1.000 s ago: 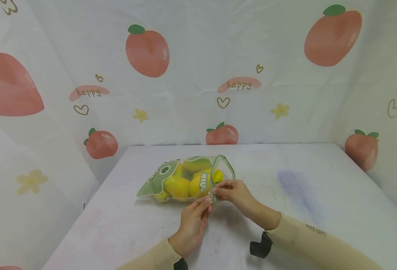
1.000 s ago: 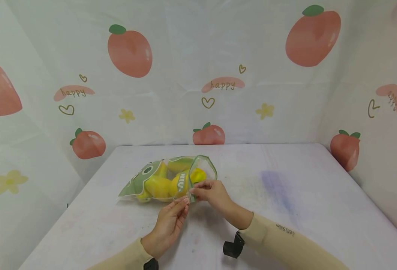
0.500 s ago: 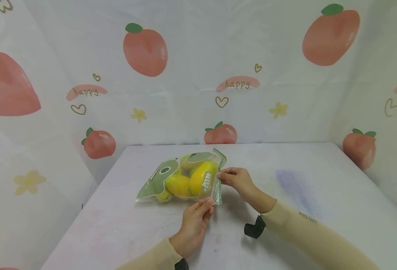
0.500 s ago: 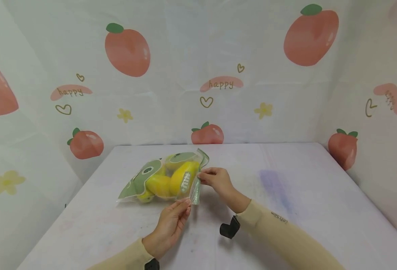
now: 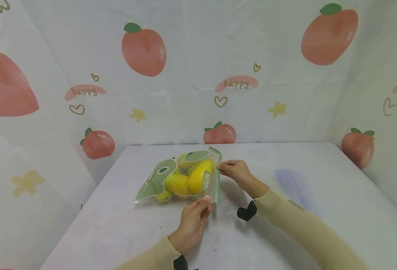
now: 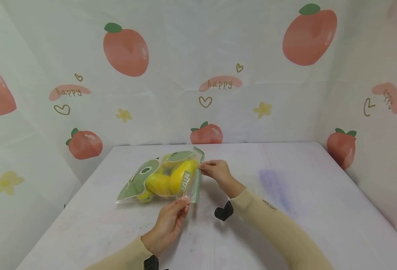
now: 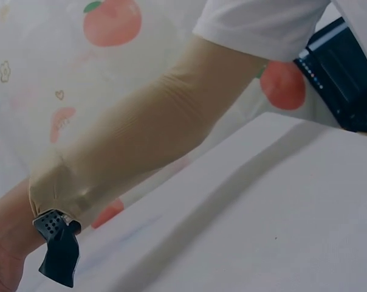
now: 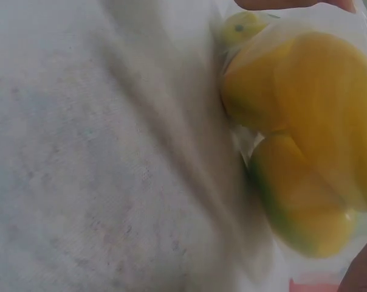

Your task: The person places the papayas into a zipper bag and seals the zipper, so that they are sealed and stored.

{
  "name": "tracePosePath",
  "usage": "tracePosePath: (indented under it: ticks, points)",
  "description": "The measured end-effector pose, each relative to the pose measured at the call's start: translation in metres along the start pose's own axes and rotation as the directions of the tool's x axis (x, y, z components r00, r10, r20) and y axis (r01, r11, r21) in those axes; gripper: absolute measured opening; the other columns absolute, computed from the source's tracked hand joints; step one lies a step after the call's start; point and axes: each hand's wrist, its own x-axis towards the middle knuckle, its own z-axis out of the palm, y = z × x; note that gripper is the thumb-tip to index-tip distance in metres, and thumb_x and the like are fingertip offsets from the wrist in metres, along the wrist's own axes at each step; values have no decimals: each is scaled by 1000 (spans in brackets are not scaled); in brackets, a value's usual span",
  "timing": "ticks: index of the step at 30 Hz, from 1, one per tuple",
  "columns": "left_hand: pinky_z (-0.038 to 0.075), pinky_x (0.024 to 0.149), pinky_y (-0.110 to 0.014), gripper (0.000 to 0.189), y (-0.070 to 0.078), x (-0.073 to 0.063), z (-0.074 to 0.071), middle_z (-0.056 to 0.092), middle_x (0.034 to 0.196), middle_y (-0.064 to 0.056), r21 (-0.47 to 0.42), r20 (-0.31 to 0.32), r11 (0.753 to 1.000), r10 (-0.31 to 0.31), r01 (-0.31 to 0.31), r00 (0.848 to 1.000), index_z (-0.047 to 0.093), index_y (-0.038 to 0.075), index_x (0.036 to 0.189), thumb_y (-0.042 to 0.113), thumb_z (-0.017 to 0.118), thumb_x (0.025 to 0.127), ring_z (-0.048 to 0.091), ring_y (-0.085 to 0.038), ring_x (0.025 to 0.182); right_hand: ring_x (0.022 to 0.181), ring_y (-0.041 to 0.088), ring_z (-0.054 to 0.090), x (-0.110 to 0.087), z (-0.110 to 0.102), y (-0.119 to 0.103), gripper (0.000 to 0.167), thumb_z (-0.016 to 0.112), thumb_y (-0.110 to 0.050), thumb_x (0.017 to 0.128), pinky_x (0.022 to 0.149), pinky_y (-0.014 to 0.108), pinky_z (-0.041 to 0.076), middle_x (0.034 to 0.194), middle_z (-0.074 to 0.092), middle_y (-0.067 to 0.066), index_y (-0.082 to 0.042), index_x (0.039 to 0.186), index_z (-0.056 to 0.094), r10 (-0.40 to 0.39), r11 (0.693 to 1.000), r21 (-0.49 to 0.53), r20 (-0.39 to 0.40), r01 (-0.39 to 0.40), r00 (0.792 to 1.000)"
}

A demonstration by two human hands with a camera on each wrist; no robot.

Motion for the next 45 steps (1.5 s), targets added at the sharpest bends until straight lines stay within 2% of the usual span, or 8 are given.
tracePosePath:
  ticks: [7, 14, 22, 29, 32, 35, 38, 45]
  points:
    - [52, 70, -11, 15, 1, 2, -2, 57, 84, -1, -16, -1, 1000, 12, -12, 1000, 61, 8, 78, 2, 63, 91, 57, -3, 71, 75, 7, 66, 3, 4, 3, 32, 67, -8, 90, 82, 28, 58, 94, 68, 9, 15, 111, 62, -11, 999, 30, -20, 12, 1000]
    - [52, 71, -12, 5, -2, -2, -7, 61, 85, -1, 40, 18, 999, 25, -25, 1000, 66, 1, 90, 0, 62, 91, 58, -4, 72, 77, 6, 66, -6, 4, 4, 31, 66, -7, 91, 83, 27, 57, 95, 66, 8, 15, 112, 61, 12, 999, 41, -10, -12, 1000]
    - [52, 70, -12, 3, 0, -2, 0, 58, 86, -1, 47, 4, 999, 15, -15, 1000, 63, 1, 90, 3, 63, 91, 57, -4, 73, 76, 6, 66, -4, 2, 4, 30, 66, -8, 91, 83, 27, 57, 93, 66, 8, 14, 110, 62, 6, 1000, 29, -33, -5, 999]
    - [51, 71, -12, 11, 4, 0, 6, 55, 95, -2, 33, -2, 999, 5, -5, 1000, 58, 6, 82, 4, 62, 92, 55, -5, 76, 76, 7, 67, 4, 4, 4, 31, 67, -8, 91, 85, 30, 57, 97, 67, 12, 15, 111, 62, -14, 1000, 8, -47, 14, 999]
    - [51, 71, -11, 12, 4, 1, 7, 55, 101, -4, 28, -3, 1000, 11, -11, 1000, 58, 6, 81, 3, 62, 92, 55, -5, 76, 76, 8, 67, 5, 6, 4, 30, 67, -8, 91, 84, 29, 57, 97, 67, 12, 14, 110, 63, -7, 1000, 28, -58, 8, 998]
    - [51, 70, -11, 12, 4, 0, 7, 56, 100, -4, 22, -1, 999, 23, -23, 1000, 60, 6, 81, 1, 61, 92, 56, -4, 74, 77, 8, 67, 3, 8, 3, 30, 67, -8, 91, 83, 28, 57, 97, 67, 11, 15, 110, 62, -1, 998, 59, -60, 4, 998]
    - [52, 69, -11, 11, 3, 0, 7, 59, 96, -2, 8, 12, 999, 41, -41, 999, 64, 5, 82, -1, 60, 91, 58, -3, 72, 79, 7, 67, 1, 8, 2, 32, 66, -8, 91, 83, 27, 57, 98, 66, 11, 15, 112, 61, 10, 997, 83, -54, -6, 998]
    - [53, 71, -13, 4, 0, 2, 8, 61, 90, -3, 17, 8, 998, 56, -57, 998, 64, 1, 87, 0, 63, 90, 60, -5, 73, 85, 10, 66, -5, 9, 3, 37, 65, -11, 92, 90, 30, 54, 107, 64, 12, 13, 119, 58, 100, 986, 139, -12, -97, 995]
